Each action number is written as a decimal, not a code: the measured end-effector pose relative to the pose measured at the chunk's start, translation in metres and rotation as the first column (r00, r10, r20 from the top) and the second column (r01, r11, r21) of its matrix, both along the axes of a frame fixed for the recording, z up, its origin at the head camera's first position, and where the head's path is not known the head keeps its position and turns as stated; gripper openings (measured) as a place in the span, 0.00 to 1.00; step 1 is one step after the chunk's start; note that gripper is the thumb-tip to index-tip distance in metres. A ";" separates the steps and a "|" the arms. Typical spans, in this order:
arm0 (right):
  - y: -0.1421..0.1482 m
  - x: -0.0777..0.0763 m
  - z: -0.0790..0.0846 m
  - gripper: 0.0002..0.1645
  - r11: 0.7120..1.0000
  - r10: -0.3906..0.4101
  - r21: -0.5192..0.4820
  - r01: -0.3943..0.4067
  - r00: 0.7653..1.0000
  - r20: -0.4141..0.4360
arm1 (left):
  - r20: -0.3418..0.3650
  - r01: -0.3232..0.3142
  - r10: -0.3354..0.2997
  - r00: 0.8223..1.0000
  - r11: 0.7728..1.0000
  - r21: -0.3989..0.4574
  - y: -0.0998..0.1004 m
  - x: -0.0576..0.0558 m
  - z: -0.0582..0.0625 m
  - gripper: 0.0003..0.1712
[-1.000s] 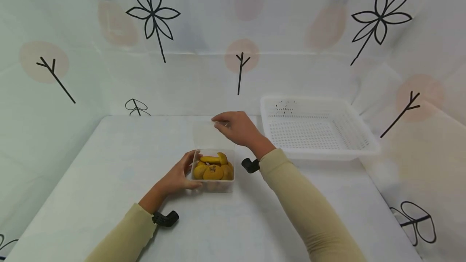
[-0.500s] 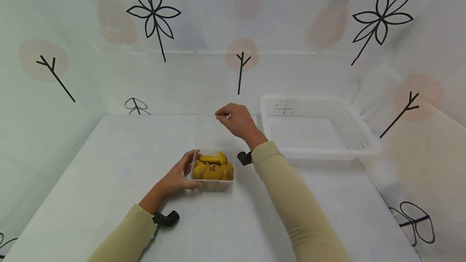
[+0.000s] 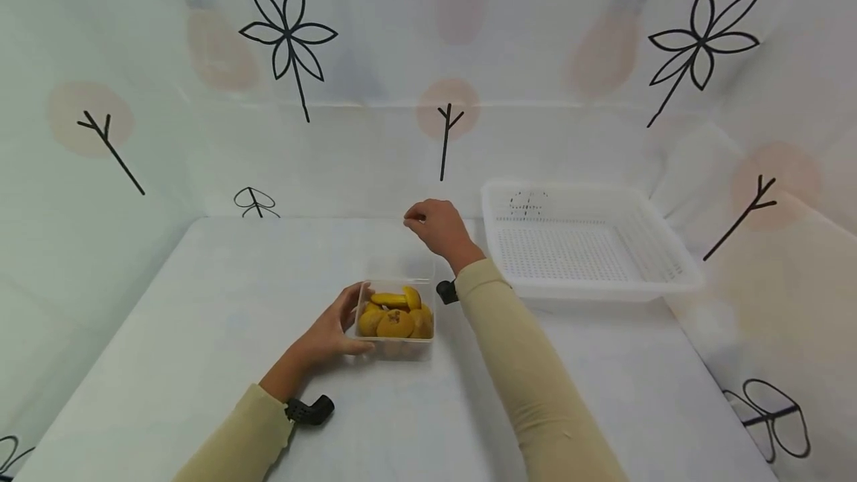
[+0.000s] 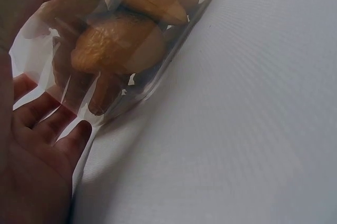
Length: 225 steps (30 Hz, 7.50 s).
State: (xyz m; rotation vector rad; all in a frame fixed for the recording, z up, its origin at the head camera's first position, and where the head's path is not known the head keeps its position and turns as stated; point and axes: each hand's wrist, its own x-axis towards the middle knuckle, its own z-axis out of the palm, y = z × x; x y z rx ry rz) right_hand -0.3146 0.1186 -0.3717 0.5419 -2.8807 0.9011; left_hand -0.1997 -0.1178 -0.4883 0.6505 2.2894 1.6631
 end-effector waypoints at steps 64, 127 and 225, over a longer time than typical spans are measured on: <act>0.016 0.088 0.002 0.16 0.986 0.168 0.032 -0.165 0.966 -0.198 | 0.027 0.024 -0.024 0.999 1.000 0.006 0.002 0.015 0.032 0.60; 0.002 0.109 -0.016 0.17 0.955 0.205 0.208 -0.214 0.977 0.062 | -0.050 0.017 -0.015 0.999 0.999 0.035 0.000 0.003 -0.006 0.62; 0.169 0.055 0.025 0.17 0.928 -0.346 0.090 0.362 0.925 -0.157 | 0.033 0.008 -0.007 0.999 1.000 -0.017 0.006 0.019 0.027 0.62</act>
